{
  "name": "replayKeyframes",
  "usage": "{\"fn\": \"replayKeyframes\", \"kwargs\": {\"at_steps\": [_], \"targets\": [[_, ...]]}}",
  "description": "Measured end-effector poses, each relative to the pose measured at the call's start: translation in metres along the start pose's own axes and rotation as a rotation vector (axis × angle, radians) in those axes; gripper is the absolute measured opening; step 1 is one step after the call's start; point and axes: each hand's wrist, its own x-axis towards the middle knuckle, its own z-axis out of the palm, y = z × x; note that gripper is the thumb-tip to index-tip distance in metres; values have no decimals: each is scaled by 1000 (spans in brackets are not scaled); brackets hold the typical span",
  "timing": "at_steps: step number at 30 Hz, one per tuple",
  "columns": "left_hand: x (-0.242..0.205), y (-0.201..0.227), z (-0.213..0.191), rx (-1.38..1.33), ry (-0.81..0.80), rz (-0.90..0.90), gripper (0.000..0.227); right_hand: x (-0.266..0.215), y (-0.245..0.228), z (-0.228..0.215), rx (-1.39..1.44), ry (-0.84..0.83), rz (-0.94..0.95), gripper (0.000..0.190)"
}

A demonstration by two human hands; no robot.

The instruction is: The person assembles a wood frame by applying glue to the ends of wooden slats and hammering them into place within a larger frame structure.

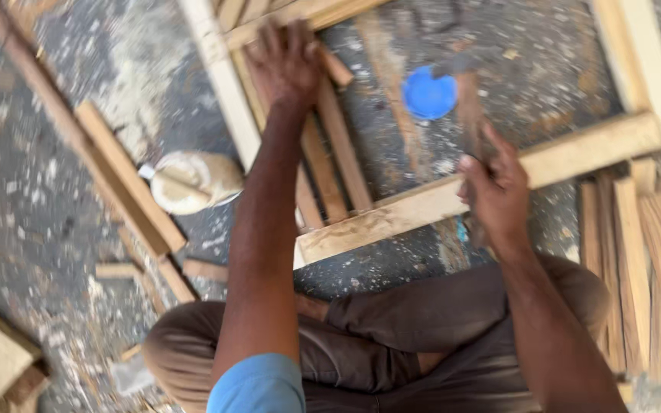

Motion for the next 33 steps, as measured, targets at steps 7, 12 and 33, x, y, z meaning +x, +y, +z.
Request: {"fn": "replayKeyframes", "kwargs": {"at_steps": [7, 12, 33], "targets": [[-41, 43, 37, -262, 385, 433, 43, 0, 5, -21, -159, 69, 78, 59], [-192, 160, 36, -829, -16, 268, 14, -17, -13, -34, 15, 172, -524, 51], [-281, 355, 18, -573, -323, 604, 6, -36, -20, -42, 119, 152, -555, 49]]}}
